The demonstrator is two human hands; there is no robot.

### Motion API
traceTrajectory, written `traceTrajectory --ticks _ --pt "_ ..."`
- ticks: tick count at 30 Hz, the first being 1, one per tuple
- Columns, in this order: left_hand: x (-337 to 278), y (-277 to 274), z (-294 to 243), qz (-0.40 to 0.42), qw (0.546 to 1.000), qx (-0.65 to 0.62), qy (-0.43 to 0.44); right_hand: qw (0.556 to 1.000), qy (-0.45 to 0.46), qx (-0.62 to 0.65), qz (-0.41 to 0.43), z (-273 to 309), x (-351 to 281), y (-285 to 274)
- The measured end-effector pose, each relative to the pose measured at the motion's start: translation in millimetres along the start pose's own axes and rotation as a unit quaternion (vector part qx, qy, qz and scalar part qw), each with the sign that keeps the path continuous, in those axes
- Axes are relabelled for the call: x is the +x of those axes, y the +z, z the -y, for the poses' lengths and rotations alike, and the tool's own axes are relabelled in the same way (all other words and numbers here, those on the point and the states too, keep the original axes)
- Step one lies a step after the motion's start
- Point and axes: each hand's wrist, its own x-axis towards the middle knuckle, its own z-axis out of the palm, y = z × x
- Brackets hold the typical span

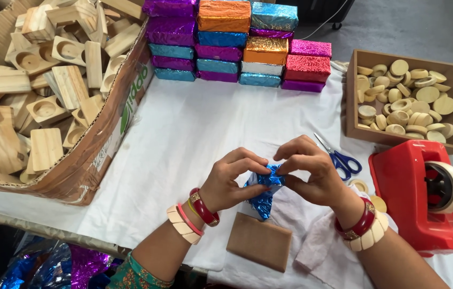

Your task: The person wraps a small rectangular wooden block with blue metallic foil. They use a tape dispenser to apply clear tape to secure the foil, folding the edges neatly to create a finished package.

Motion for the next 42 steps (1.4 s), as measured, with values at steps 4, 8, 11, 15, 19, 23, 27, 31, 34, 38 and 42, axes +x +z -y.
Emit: traceTrajectory --ticks 4,8,11,15,19,23,27,31,34,38,42 --pt "-1.9 0.3 1.4 0.000 1.000 -0.004 -0.001 1.000 -0.009 -0.003 0.021 -4.7 -5.1 -5.0" --pt "-2.1 1.8 1.5 -0.012 1.000 -0.004 -0.001 0.998 -0.014 0.022 0.052 -2.5 -8.7 -6.3" --pt "-3.1 -2.7 7.2 -0.038 0.999 0.012 -0.008 0.996 -0.046 -0.009 0.074 5.7 -4.1 -1.1" --pt "-3.0 -5.7 13.5 -0.036 0.999 0.008 -0.008 0.992 -0.085 -0.065 0.072 -0.6 -12.4 1.5" --pt "-3.8 -5.1 14.5 -0.036 0.999 0.005 0.002 0.999 -0.040 -0.003 0.000 -1.9 -16.8 -5.1" --pt "-2.9 -4.8 14.2 -0.024 1.000 0.009 0.013 1.000 -0.019 -0.018 -0.009 0.7 -6.0 -2.5" --pt "-3.7 -4.2 15.5 -0.030 0.998 0.042 0.035 0.994 -0.067 -0.084 0.005 -14.4 -15.2 9.3" --pt "-2.0 -5.9 10.9 -0.029 0.995 0.073 0.063 0.990 -0.102 -0.099 -0.002 -16.0 -18.2 8.9" --pt "-1.1 -5.9 5.7 -0.024 0.989 0.114 0.089 0.997 -0.074 -0.032 -0.014 -12.7 -19.2 10.0" --pt "0.2 -5.7 0.9 -0.024 0.983 0.157 0.095 0.993 0.074 0.088 -0.035 -10.7 -12.5 14.9" --pt "-0.6 -6.1 2.2 -0.008 0.977 0.187 0.099 0.958 0.214 0.189 0.018 -18.8 -16.2 23.7"
